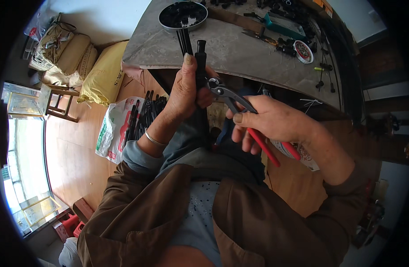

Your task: Assembling the metal ribs and runner of an umbrella frame using wire and pliers.

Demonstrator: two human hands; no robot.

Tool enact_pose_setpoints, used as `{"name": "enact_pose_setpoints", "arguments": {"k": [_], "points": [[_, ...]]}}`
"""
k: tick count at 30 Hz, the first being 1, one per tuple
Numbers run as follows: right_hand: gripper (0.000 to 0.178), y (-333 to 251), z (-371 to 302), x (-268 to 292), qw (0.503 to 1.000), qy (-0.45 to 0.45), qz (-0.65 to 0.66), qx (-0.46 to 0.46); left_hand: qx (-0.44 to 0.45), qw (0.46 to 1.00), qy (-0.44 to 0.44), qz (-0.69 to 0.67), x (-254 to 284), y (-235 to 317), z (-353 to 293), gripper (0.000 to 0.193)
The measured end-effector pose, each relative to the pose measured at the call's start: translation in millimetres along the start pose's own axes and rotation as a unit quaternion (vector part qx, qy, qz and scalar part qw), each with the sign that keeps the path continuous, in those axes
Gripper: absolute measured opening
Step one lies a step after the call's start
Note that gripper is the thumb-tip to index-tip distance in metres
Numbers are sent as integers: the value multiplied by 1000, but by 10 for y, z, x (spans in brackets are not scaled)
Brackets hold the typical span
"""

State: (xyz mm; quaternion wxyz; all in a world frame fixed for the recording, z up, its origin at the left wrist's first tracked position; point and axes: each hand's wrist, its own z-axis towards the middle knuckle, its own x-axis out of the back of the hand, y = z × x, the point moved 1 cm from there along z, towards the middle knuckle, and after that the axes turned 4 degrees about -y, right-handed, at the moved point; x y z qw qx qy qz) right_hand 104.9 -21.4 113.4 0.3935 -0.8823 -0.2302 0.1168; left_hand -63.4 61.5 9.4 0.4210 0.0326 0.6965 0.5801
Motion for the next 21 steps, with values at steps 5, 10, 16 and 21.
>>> {"name": "enact_pose_setpoints", "arguments": {"k": [5, 10, 16, 21], "points": [[26, -154, -135, 53, 998, -17, -48, -48, 23, 999, 25, 9, -122, 9, -25, 68], [22, -132, -168, -5, 998, -15, 16, -67, 16, 999, 4, 40, -173, 11, -34, 69], [21, 63, -22, 102, 973, 85, -208, 57, -11, 998, 16, 63, -203, 20, -15, 69], [35, 33, 518, 548, 820, 259, -503, 88, -126, 958, 177, 188, -3, -266, 314, 49]]}}
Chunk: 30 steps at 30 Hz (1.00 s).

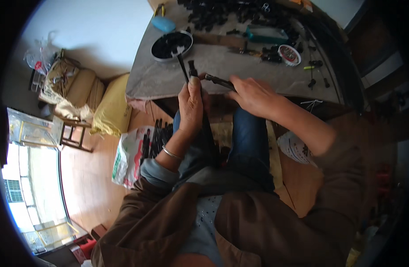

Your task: Assembling the metal ribs and runner of an umbrella frame using wire and pliers.

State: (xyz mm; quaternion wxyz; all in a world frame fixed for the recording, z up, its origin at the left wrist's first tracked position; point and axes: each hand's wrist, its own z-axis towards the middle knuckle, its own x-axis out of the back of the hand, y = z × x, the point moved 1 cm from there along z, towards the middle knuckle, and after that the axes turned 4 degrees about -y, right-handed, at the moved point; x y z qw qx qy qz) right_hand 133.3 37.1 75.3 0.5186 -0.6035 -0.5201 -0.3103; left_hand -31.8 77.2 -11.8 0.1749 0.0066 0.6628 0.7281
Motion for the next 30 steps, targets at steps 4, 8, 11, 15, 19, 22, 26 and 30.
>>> {"name": "enact_pose_setpoints", "arguments": {"k": [4, 8, 11, 15, 19, 22, 26, 30], "points": [[41, 549, 456, -180, 990, 127, -48, -26, 32, 996, 84, 18, 14, -159, 205, 32], [49, 686, 523, -289, 957, 263, -116, -32, -42, 995, 9, -93, -55, 349, 213, 19], [49, 765, 555, -399, 938, 331, -107, 6, -66, 993, -91, -29, -25, 863, 257, 15], [40, 437, 254, -374, 853, 489, -114, 143, -190, 975, -25, -109, 177, 1515, 360, 32], [14, -28, -303, -879, 852, 186, 436, 223, -121, 956, 59, -262, 683, 1577, 440, 38], [12, 73, -648, -1039, 778, 116, 612, 83, -42, 948, 115, -294, 956, 1056, 401, 39], [14, 314, -1069, -1117, 849, 256, 427, 180, 38, 912, 209, -351, 1057, 278, 188, 40], [29, 297, -1222, -1480, 859, 26, 499, 114, 106, 873, 204, -431, 790, -70, 2, 39]]}}
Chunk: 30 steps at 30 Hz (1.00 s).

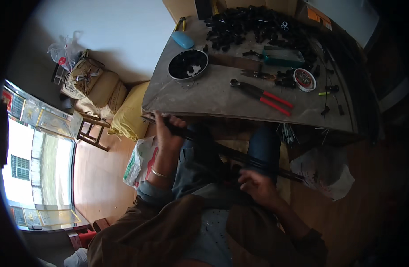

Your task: Assembling the metal ribs and runner of an umbrella frame using wire and pliers.

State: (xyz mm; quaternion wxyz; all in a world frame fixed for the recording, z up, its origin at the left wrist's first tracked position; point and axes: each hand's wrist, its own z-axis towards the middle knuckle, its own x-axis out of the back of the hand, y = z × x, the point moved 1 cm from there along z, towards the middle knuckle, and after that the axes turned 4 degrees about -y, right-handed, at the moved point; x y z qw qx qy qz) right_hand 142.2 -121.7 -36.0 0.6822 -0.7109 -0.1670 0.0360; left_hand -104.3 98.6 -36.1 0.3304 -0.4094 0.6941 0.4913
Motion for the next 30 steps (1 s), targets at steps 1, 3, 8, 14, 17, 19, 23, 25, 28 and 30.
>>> {"name": "enact_pose_setpoints", "arguments": {"k": [1, 3, 8, 14, 17, 19, 23, 25, 28, 30], "points": [[39, 86, -22, 25, 985, 59, 160, -34, 45, 999, 3, -27, 65, -117, -8, 40], [54, 149, -30, 153, 945, 168, 280, 8, 92, 996, -6, 0, 169, -450, -146, 45], [18, -293, 130, 701, 867, 424, 260, -6, 371, 902, -126, 179, 220, -1012, -766, 66], [14, -196, 789, 530, 904, 270, -307, 124, -166, 741, -436, 482, -784, -754, -973, 54], [18, -146, 1136, 76, 885, 255, -318, 224, -211, 760, -435, 435, -987, -685, -948, 44], [23, 83, 1304, -54, 898, 209, -351, 163, -167, 821, -355, 416, -908, -710, -896, 32], [27, 98, 1399, -236, 912, 212, -330, 121, -190, 816, -320, 443, -801, -469, -799, 27], [32, -73, 1368, -257, 913, 206, -333, 118, -147, 824, -297, 459, -799, -349, -753, 27], [32, -275, 1349, -223, 954, 218, -176, 112, 50, 876, -312, 365, -768, -175, -694, 24], [29, -501, 1361, -195, 973, 187, -79, 107, 77, 860, -343, 371, -652, -75, -563, 24]]}}
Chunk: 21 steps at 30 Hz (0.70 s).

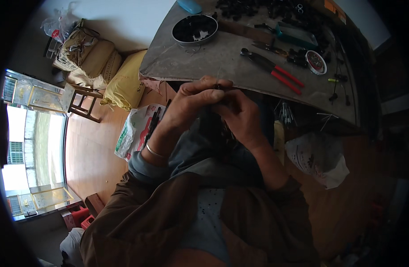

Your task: Assembling the metal ribs and runner of an umbrella frame using wire and pliers.

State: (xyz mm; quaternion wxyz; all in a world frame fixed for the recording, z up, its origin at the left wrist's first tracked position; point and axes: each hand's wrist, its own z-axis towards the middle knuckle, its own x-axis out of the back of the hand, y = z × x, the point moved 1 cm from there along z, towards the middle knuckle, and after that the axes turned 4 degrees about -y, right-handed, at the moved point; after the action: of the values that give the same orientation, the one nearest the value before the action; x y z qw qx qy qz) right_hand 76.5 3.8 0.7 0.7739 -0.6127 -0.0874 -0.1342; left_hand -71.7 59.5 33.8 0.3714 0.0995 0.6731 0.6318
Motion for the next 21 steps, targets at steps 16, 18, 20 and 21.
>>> {"name": "enact_pose_setpoints", "arguments": {"k": [16, 18, 20, 21], "points": [[9, -32, 147, 277, 944, -164, 276, -76, -26, 991, -130, -18, 183, -144, 262, 25], [10, -46, 143, 341, 930, -210, 288, -87, -24, 965, -255, -64, 182, -114, 294, 26], [11, -41, 129, 374, 913, -260, 299, -94, 2, 951, -310, -1, 139, 11, 267, 31], [11, -38, 103, 410, 914, -267, 293, -82, 35, 953, -301, 22, 68, 70, 224, 34]]}}
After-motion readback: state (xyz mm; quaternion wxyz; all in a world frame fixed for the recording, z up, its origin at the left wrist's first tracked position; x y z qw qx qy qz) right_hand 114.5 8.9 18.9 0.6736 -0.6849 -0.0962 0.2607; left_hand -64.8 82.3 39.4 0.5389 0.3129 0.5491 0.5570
